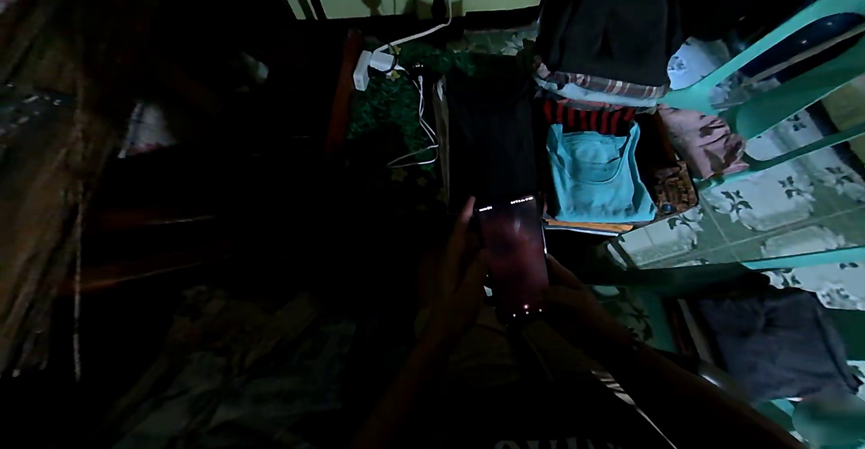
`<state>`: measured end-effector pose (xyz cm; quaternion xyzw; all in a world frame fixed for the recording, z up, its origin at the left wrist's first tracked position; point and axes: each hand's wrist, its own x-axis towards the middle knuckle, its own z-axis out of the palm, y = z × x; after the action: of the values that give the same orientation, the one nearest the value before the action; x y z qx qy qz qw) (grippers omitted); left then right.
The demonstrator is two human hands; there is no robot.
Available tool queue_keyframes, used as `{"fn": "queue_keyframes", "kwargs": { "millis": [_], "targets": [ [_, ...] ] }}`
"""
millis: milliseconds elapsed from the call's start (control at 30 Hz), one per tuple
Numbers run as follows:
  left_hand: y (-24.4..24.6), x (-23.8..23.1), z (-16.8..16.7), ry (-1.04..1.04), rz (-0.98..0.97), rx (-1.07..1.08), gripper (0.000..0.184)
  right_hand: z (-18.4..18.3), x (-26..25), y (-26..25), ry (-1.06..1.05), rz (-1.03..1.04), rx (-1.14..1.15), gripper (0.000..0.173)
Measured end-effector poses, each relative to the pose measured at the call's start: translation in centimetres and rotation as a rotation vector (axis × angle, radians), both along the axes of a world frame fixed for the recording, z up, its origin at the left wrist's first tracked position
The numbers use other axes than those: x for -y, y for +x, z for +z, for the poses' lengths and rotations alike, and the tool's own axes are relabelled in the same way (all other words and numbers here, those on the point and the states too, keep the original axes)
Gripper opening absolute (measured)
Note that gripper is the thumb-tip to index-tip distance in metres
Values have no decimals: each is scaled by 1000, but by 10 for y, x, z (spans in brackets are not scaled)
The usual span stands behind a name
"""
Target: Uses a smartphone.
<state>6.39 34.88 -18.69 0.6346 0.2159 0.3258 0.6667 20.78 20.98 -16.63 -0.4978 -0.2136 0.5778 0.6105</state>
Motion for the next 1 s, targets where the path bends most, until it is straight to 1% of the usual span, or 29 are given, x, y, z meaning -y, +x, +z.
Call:
{"fn": "queue_keyframes", "kwargs": {
  "millis": [167, 333, 467, 633, 733, 867, 933, 1000],
  "targets": [
    [2, 2, 3, -60, -37, 82, 62, 1, 0, -1, -6, -7, -12, 58],
    [2, 2, 3, -20, -17, 72, 63, 6, 0, -1, -37, -2, -21, 60],
    [2, 2, 5, -60, -37, 111, 65, 1, 0, 0, -4, 0, -40, 59],
    [4, 2, 6, -76, -44, 99, 77, -1, 0, 1, 17, 9, -41, 61],
    [9, 3, 3, -54, 4, 95, 84, -2, 0, 0, 5, 9, -42, 62],
    [9, 3, 5, -19, 62, 9, 85, -1, 0, -1, -3, 2, -14, 62],
    [9, 2, 6, -36, 62, 4, 84, -2, -1, -1, -1, -3, 8, 61],
    [9, 3, 7, -68, 46, 30, 82, -1, -3, -2, -16, -23, 34, 55]
  ]
}}
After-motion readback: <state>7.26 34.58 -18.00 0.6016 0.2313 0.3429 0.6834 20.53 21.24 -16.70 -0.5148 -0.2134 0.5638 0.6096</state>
